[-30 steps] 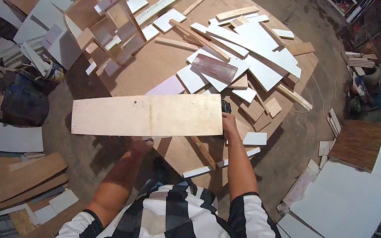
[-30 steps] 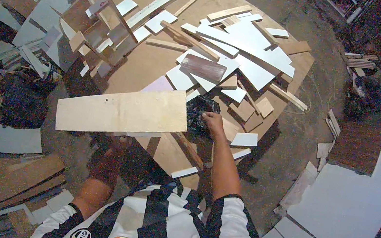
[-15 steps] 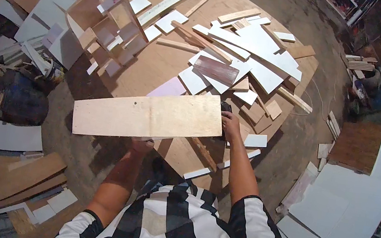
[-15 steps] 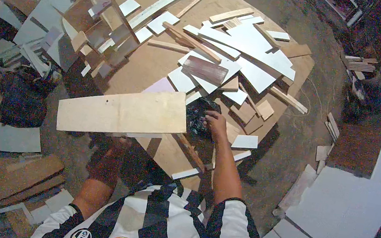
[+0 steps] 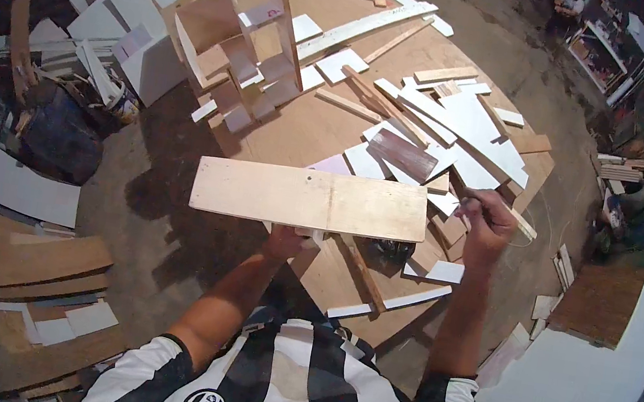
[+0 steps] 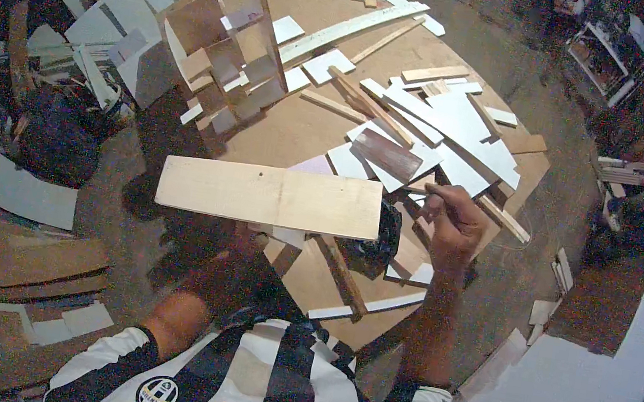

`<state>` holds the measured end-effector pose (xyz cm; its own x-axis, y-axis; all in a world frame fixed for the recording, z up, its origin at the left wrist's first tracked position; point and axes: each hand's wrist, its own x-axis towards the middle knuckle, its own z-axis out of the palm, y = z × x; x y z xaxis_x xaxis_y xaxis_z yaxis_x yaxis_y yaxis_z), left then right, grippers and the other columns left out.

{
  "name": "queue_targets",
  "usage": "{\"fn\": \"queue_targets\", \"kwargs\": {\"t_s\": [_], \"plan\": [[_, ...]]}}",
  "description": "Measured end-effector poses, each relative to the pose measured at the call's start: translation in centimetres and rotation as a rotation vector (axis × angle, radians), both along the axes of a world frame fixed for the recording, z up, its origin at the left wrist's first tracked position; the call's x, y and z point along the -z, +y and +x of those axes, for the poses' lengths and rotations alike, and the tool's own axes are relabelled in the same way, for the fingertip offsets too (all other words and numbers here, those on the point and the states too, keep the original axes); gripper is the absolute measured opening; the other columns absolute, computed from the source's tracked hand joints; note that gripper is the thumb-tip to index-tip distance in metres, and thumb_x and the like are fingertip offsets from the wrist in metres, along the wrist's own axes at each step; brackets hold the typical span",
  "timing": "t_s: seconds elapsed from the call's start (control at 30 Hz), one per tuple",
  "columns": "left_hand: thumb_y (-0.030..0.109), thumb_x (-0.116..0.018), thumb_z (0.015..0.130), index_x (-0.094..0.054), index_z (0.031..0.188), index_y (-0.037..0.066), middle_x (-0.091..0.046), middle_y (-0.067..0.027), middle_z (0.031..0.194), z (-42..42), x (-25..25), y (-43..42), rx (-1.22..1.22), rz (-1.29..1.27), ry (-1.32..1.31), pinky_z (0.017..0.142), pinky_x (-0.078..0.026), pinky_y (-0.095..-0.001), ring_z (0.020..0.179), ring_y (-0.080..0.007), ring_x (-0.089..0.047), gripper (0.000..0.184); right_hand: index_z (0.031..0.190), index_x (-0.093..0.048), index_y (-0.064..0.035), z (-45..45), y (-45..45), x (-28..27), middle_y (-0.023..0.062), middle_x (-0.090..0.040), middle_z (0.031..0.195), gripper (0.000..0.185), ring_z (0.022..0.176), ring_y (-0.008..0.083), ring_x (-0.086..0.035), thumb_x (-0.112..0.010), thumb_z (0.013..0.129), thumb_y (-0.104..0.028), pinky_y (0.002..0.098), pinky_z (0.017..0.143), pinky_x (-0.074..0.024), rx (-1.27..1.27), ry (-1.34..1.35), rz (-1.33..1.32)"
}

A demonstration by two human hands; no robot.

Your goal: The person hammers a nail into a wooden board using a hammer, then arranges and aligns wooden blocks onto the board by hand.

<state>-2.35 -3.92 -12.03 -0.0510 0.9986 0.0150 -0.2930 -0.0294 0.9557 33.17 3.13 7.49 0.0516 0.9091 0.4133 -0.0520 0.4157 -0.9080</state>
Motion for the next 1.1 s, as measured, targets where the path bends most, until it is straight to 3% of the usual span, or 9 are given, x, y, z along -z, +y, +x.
{"fn": "queue_targets", "kwargs": {"t_s": [0.17, 0.27, 0.37, 0.57, 0.63, 0.67, 0.77, 0.87, 1.1], "plan": [[0.024, -0.095, 0.069, -0.048, 0.141, 0.005, -0.059, -0.0083, 0.131, 1.0, -2.6, 1.9, -0.058, 0.191, 0.017, 0.107, -0.044, -0.0443, 0.124, -0.0226, -0.055, 0.088, 0.097, -0.072, 0.0019, -6.5, -4.7, -8.0, 0.0103, -0.072, 0.086, 0.006, 0.076, 0.0147, -0.070, -0.068, 0.094, -0.001, 0.0299, 0.069, -0.0583, -0.111, -0.041, 0.128], [0.025, -0.095, 0.069, -0.050, 0.141, 0.005, -0.059, -0.0089, 0.132, 0.9, -3.0, 2.3, -0.085, 0.516, 0.209, 0.108, -0.043, -0.0454, 0.125, -0.0249, -0.055, 0.088, 0.093, -0.073, -0.0025, -12.1, -5.0, -10.9, 0.0106, -0.074, 0.086, 0.008, 0.075, 0.0209, -0.072, -0.074, 0.089, -0.009, 0.0319, 0.068, -0.0568, -0.177, -0.471, 0.273], [0.006, -0.088, 0.075, -0.032, 0.149, 0.008, -0.046, -0.0119, 0.147, 0.5, -4.9, 2.1, 0.071, 0.263, 0.357, 0.104, -0.051, -0.0469, 0.134, -0.0269, -0.050, 0.093, 0.093, -0.071, 0.0023, -16.6, -4.8, -10.8, 0.0096, -0.070, 0.078, 0.007, 0.069, 0.0140, -0.066, -0.071, 0.088, -0.004, 0.0282, 0.063, -0.0522, -0.236, -0.508, 0.118], [0.020, -0.090, 0.077, -0.057, 0.129, 0.004, -0.065, -0.0113, 0.118, 0.1, -14.7, -0.1, 0.016, 0.402, 0.707, 0.097, -0.053, -0.0421, 0.111, -0.0279, -0.064, 0.063, 0.092, -0.069, 0.0028, -18.7, -4.0, -9.2, 0.0114, -0.065, 0.073, 0.008, 0.065, 0.0148, -0.063, -0.071, 0.089, -0.004, 0.0318, 0.060, -0.0490, -0.104, -0.617, 0.131], [0.019, -0.089, 0.077, -0.069, 0.107, 0.004, -0.069, -0.0128, 0.097, -0.1, -20.9, -3.2, 0.037, 0.080, 1.247, 0.089, -0.055, -0.0425, 0.095, -0.0322, -0.068, 0.038, 0.090, -0.069, 0.0031, -18.7, -3.9, -9.3, 0.0104, -0.065, 0.072, 0.007, 0.065, 0.0141, -0.062, -0.071, 0.089, -0.004, 0.0309, 0.059, -0.0485, -0.089, -0.625, 0.081], [0.019, -0.089, 0.077, -0.069, 0.107, 0.004, -0.069, -0.0128, 0.097, -0.8, -21.6, -4.0, 0.034, 0.090, 1.244, 0.089, -0.055, -0.0425, 0.095, -0.0322, -0.068, 0.038, 0.090, -0.069, 0.0031, -18.7, -3.8, -9.2, 0.0104, -0.065, 0.072, 0.007, 0.065, 0.0141, -0.062, -0.071, 0.089, -0.004, 0.0309, 0.059, -0.0485, -0.083, -0.629, 0.088], [0.017, -0.084, 0.077, -0.069, 0.106, 0.006, -0.069, -0.0143, 0.102, -2.5, -24.9, -6.1, -0.069, 0.846, 0.971, 0.085, -0.053, -0.0477, 0.095, -0.0345, -0.066, 0.034, 0.090, -0.070, 0.0009, -18.8, -3.9, -8.6, 0.0152, -0.068, 0.073, 0.015, 0.062, 0.0226, -0.065, -0.072, 0.092, -0.013, 0.0359, 0.060, -0.0499, -0.098, -0.601, 0.033], [0.007, -0.084, 0.070, -0.069, 0.102, 0.004, -0.069, -0.0134, 0.098, -1.5, -29.2, -4.2, -0.262, 0.892, 1.085, 0.085, -0.054, -0.0463, 0.099, -0.0354, -0.066, 0.035, 0.090, -0.070, 0.0007, -19.4, -4.0, -8.8, 0.0147, -0.068, 0.073, 0.016, 0.062, 0.0211, -0.064, -0.072, 0.093, -0.015, 0.0353, 0.060, -0.0498, -0.102, -0.569, 0.096], [0.006, -0.088, 0.065, -0.068, 0.107, 0.001, -0.068, -0.0166, 0.119, -2.1, -26.3, -2.8, -0.105, 0.756, 1.050, 0.094, -0.054, -0.0423, 0.113, -0.0360, -0.065, 0.047, 0.091, -0.071, 0.0015, -18.4, -5.1, -9.0, 0.0157, -0.069, 0.077, 0.013, 0.065, 0.0255, -0.066, -0.074, 0.090, -0.011, 0.0347, 0.059, -0.0509, -0.145, -0.610, 0.181]]}}
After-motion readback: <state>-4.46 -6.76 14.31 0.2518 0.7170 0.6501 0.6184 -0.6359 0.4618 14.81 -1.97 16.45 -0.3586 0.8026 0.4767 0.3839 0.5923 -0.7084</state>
